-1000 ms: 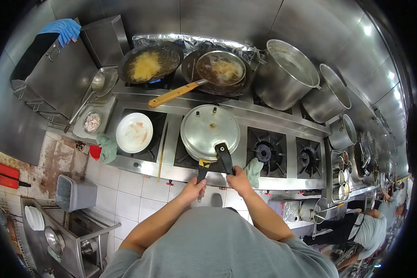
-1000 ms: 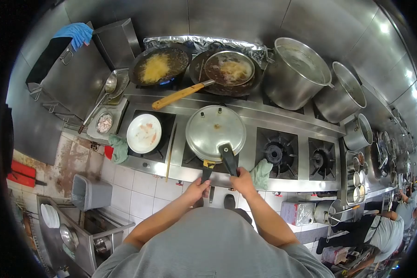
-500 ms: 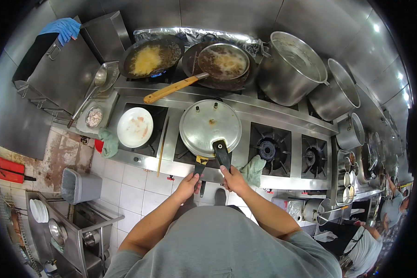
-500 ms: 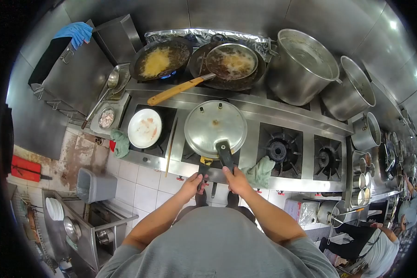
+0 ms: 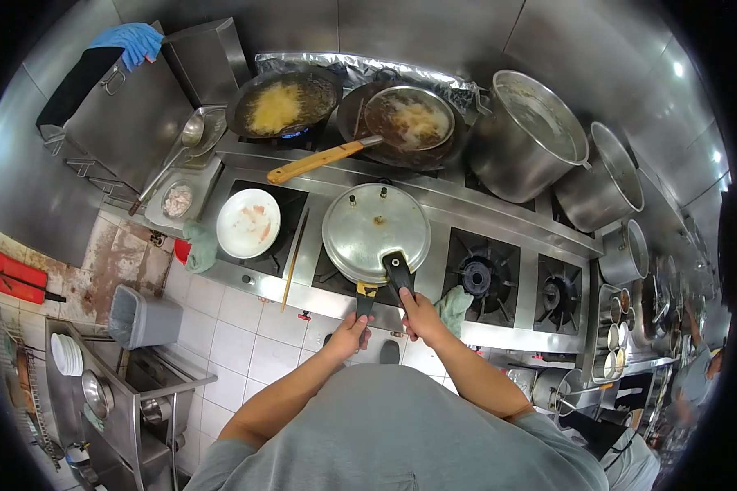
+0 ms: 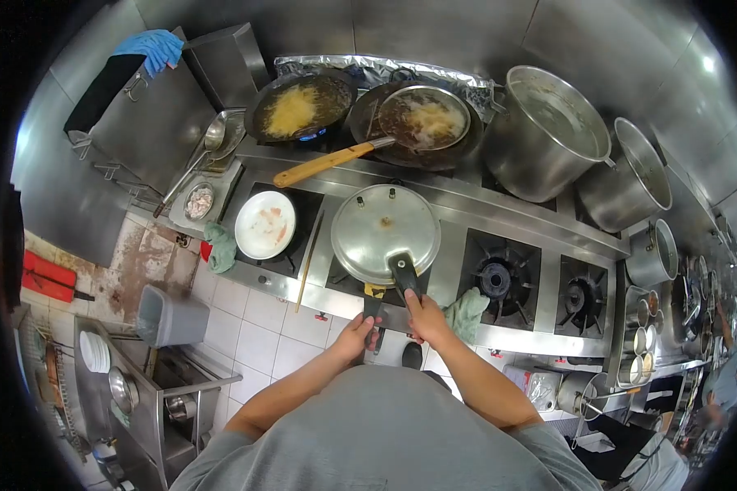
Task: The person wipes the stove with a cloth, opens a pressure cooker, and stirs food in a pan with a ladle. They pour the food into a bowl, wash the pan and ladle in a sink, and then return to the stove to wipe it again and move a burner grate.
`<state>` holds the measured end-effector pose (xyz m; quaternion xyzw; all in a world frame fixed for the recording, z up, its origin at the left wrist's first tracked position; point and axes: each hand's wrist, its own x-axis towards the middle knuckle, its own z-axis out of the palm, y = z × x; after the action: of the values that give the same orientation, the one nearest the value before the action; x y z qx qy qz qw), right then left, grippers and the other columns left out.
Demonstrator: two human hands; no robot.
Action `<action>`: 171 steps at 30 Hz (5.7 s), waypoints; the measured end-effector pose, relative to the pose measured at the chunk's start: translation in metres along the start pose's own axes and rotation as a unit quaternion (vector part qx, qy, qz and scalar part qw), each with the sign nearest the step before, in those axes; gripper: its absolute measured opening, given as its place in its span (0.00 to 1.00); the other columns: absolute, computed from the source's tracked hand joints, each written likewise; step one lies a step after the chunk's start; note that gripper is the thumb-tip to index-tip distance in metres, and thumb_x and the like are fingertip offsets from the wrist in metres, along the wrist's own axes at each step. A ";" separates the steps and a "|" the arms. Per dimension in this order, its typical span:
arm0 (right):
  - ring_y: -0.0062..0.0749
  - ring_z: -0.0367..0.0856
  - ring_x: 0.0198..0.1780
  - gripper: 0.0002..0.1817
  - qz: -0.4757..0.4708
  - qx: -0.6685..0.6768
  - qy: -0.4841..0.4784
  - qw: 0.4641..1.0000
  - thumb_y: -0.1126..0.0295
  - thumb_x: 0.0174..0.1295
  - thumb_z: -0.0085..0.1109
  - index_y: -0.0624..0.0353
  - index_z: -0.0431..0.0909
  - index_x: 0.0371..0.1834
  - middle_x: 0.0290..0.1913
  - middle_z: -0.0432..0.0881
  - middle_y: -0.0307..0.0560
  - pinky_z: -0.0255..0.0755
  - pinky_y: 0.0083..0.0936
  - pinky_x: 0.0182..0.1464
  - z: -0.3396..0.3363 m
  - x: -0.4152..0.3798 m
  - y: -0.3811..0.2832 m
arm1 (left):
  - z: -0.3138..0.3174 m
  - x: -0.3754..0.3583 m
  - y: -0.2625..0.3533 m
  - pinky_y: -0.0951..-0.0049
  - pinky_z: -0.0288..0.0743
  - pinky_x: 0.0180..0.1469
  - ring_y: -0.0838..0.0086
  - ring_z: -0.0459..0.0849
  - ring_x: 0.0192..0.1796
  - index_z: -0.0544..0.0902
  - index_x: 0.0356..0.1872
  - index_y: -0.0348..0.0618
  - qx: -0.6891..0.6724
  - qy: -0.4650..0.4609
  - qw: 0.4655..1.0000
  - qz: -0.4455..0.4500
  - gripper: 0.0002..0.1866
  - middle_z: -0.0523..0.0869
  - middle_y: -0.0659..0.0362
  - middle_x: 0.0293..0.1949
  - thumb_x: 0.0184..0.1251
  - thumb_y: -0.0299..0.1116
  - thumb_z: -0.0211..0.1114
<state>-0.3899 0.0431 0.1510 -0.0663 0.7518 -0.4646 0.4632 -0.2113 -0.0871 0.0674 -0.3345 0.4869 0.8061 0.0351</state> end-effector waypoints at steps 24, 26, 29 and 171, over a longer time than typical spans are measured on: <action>0.24 0.66 0.15 0.39 0.094 -0.037 -0.008 0.995 0.24 0.71 0.42 0.56 0.72 0.46 0.21 0.68 0.37 0.58 0.26 0.17 0.016 0.000 -0.006 | 0.006 0.016 -0.016 0.73 0.74 0.29 0.78 0.76 0.25 0.69 0.51 0.41 0.132 -0.028 0.988 0.078 0.15 0.79 0.62 0.28 0.85 0.44 0.54; 0.25 0.66 0.16 0.40 0.105 -0.033 0.002 0.994 0.24 0.71 0.42 0.56 0.71 0.46 0.21 0.68 0.37 0.59 0.26 0.17 0.016 0.002 -0.003 | 0.005 0.018 -0.020 0.73 0.74 0.28 0.78 0.76 0.25 0.69 0.51 0.41 0.137 -0.023 0.988 0.069 0.15 0.80 0.61 0.29 0.85 0.44 0.54; 0.25 0.66 0.16 0.40 0.099 -0.013 -0.004 0.995 0.23 0.71 0.41 0.56 0.71 0.47 0.21 0.69 0.38 0.60 0.25 0.17 0.032 -0.004 -0.002 | 0.013 0.017 -0.016 0.74 0.74 0.28 0.78 0.76 0.25 0.69 0.53 0.41 0.133 -0.035 0.988 0.066 0.15 0.80 0.61 0.29 0.85 0.43 0.54; 0.19 0.61 0.16 0.12 0.025 0.516 -0.222 0.827 0.68 0.71 0.61 0.60 0.78 0.53 0.20 0.66 0.31 0.57 0.24 0.20 -0.059 -0.146 0.070 | 0.150 -0.080 0.155 0.61 0.80 0.44 0.58 0.87 0.42 0.88 0.42 0.43 0.519 -0.076 0.692 0.496 0.08 0.87 0.56 0.39 0.62 0.29 0.73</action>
<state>-0.3295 0.1972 0.1988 0.0999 0.2810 -0.7460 0.5954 -0.2848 -0.0255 0.2763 0.0895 0.9185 0.3483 -0.1644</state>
